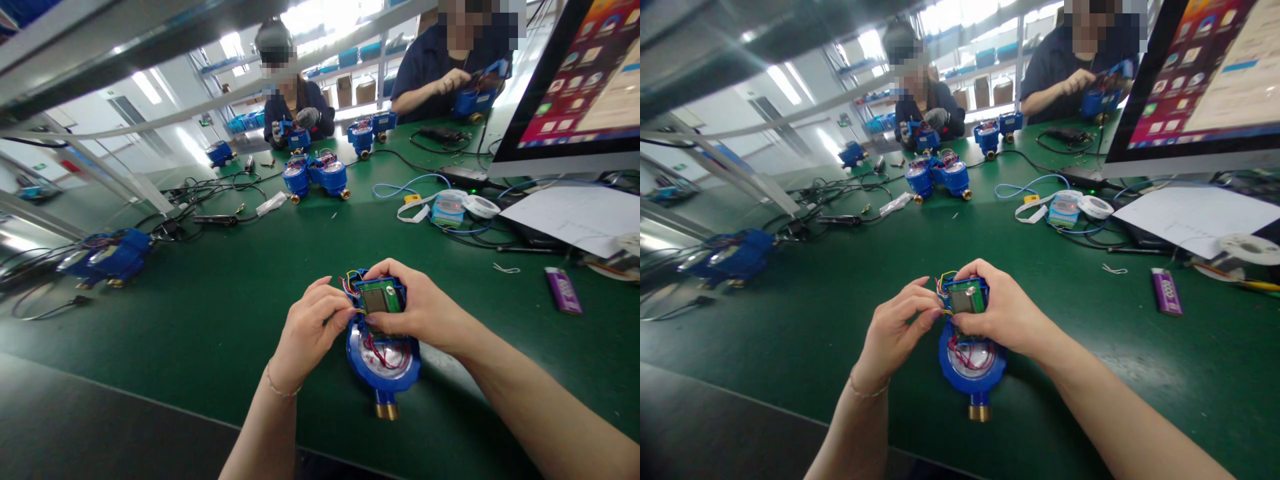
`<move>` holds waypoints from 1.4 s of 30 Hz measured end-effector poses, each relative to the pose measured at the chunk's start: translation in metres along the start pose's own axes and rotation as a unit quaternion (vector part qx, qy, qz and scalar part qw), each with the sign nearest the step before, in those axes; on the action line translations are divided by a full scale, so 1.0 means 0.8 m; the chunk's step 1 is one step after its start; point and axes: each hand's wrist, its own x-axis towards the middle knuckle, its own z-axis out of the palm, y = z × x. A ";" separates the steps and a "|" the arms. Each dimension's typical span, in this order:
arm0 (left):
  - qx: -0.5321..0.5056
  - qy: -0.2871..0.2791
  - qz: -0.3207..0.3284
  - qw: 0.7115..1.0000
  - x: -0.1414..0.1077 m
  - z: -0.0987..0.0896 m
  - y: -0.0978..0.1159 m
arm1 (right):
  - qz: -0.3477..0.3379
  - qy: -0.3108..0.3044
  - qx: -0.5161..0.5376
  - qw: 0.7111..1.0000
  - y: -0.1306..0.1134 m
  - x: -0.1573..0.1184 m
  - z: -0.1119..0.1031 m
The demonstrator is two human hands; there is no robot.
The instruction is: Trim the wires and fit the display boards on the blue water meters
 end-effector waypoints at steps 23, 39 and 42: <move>-0.174 -0.093 -0.112 0.974 0.025 -0.001 0.015 | -0.207 0.095 -0.276 0.934 -0.024 -0.021 -0.020; -0.183 -0.168 -0.160 0.955 0.034 -0.005 0.016 | -0.239 0.099 -0.299 0.919 -0.023 -0.021 -0.021; -0.158 -0.165 -0.148 0.962 0.034 -0.004 0.020 | -0.229 0.096 -0.297 0.922 -0.023 -0.021 -0.022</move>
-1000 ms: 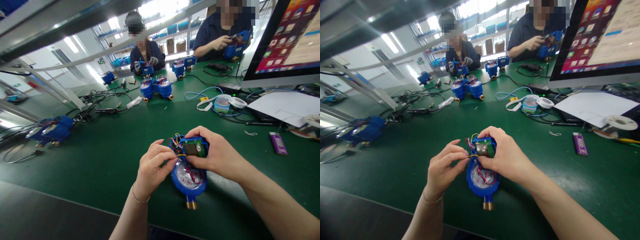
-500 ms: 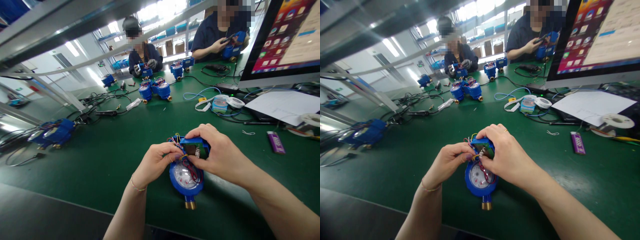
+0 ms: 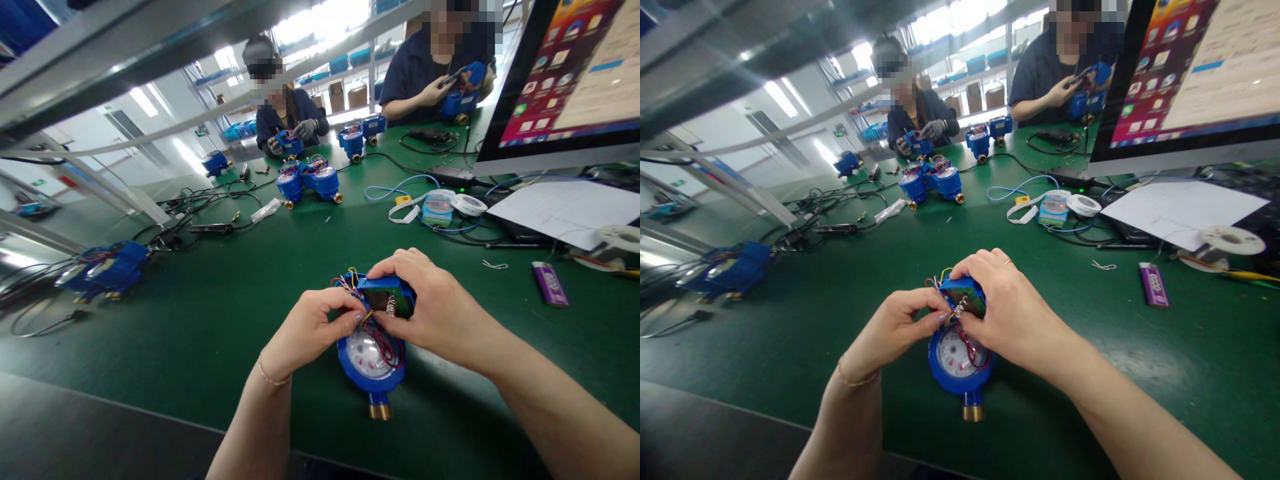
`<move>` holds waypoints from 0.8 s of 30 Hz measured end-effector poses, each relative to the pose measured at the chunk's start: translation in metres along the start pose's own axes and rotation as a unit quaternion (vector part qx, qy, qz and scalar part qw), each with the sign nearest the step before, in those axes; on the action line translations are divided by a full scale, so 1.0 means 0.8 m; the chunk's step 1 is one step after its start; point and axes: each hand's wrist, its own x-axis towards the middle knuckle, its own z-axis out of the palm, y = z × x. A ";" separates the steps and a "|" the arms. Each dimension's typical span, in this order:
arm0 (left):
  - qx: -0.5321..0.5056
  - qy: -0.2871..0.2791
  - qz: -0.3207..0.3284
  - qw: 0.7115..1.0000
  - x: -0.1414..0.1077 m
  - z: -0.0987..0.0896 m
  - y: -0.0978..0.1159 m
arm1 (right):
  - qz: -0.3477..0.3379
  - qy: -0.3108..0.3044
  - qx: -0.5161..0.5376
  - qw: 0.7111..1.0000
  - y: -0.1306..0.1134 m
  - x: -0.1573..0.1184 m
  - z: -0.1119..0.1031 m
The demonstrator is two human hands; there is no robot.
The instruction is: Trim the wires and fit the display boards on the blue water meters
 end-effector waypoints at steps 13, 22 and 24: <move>0.155 0.160 0.091 0.971 -0.007 0.024 0.002 | 0.071 -0.030 0.064 0.995 0.012 0.003 0.003; 0.027 0.132 0.026 0.990 -0.005 0.030 -0.015 | 0.165 -0.073 0.188 0.965 0.021 0.008 -0.001; -0.005 0.132 0.021 0.991 -0.004 0.032 -0.020 | 0.185 -0.083 0.226 0.953 0.024 0.010 0.000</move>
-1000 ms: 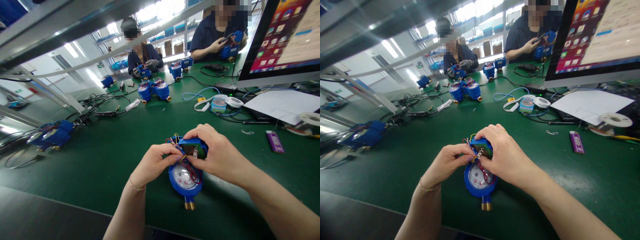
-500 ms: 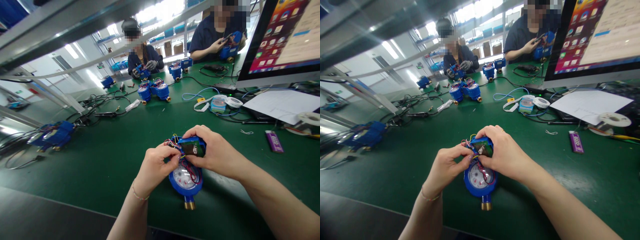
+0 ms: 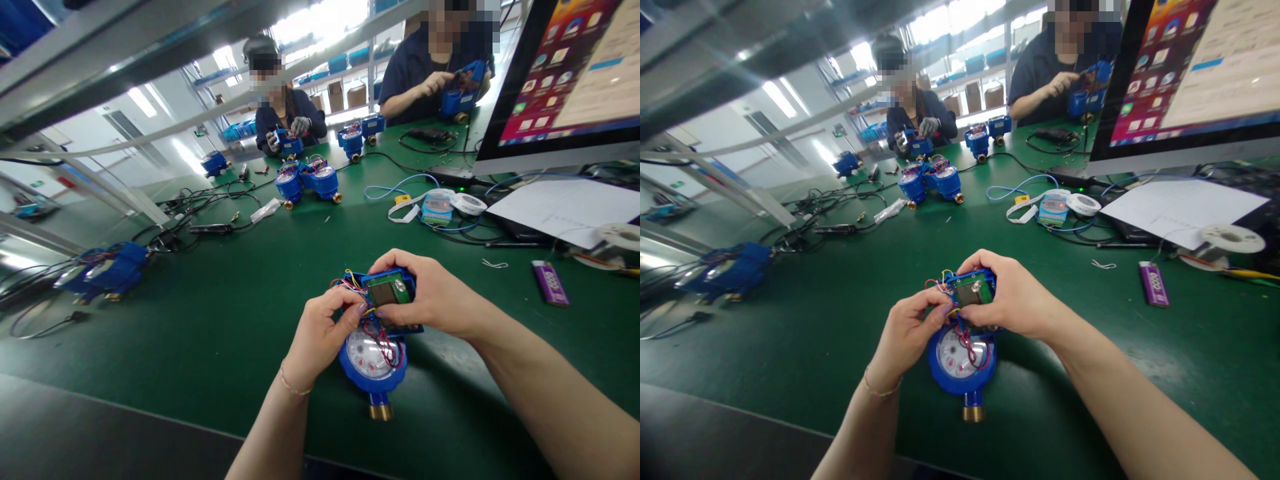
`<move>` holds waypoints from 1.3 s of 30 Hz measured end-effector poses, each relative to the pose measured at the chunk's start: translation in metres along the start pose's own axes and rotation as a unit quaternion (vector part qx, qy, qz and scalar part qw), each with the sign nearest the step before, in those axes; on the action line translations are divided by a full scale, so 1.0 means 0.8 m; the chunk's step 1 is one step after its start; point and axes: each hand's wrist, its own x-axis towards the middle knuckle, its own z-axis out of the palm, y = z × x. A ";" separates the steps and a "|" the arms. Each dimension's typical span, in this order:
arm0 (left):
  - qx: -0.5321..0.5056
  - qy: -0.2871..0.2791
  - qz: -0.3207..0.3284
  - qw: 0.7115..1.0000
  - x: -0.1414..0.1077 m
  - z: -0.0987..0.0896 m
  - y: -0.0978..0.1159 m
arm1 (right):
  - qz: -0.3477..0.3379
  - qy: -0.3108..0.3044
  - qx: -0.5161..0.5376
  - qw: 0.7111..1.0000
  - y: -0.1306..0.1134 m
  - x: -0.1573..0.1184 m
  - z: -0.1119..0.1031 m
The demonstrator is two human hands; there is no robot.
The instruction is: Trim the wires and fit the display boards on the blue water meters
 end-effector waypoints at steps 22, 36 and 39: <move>-0.071 0.054 -0.001 0.996 -0.002 0.010 -0.013 | 0.075 -0.024 0.113 0.991 0.005 0.000 0.000; -0.083 0.031 -0.001 0.996 -0.006 0.013 -0.013 | 0.072 -0.033 0.133 0.988 0.009 0.000 0.000; -0.094 0.024 -0.002 0.995 -0.006 0.013 -0.010 | 0.072 -0.031 0.136 0.988 0.008 -0.001 0.000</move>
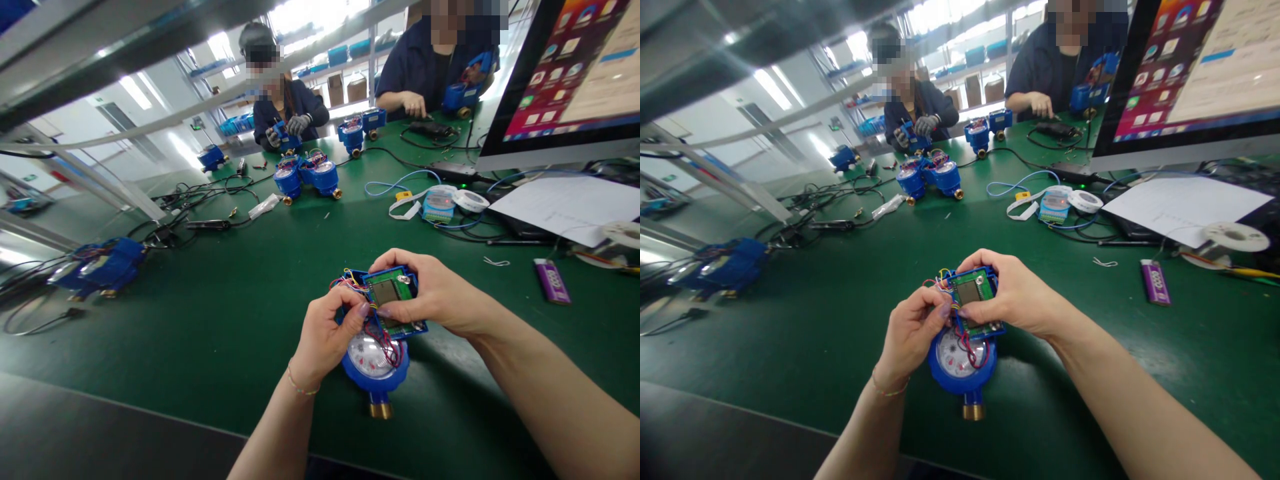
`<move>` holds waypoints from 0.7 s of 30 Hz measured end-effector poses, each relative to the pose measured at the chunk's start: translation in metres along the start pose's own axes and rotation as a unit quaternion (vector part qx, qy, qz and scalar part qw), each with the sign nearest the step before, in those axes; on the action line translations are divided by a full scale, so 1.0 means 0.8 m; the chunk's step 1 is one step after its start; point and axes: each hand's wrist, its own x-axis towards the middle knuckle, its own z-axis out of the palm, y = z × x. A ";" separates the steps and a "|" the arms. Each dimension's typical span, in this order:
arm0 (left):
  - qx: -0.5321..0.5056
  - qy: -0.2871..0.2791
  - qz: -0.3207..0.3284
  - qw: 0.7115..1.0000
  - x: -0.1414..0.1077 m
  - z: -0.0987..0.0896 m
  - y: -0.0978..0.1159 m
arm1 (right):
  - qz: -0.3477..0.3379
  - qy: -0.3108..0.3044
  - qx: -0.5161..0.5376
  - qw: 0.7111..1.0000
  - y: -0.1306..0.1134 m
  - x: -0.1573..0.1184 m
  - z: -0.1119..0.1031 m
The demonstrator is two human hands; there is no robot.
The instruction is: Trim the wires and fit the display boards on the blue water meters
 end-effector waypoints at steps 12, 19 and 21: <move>-0.083 -0.002 -0.055 0.995 0.003 0.000 -0.004 | 0.022 0.003 0.050 0.998 0.006 0.006 0.002; -0.154 0.032 -0.089 0.984 0.002 0.007 -0.003 | 0.014 0.009 0.009 1.000 0.008 0.006 0.004; -0.136 0.037 -0.085 0.986 0.000 0.007 -0.002 | 0.008 0.012 -0.011 1.000 0.008 0.006 0.004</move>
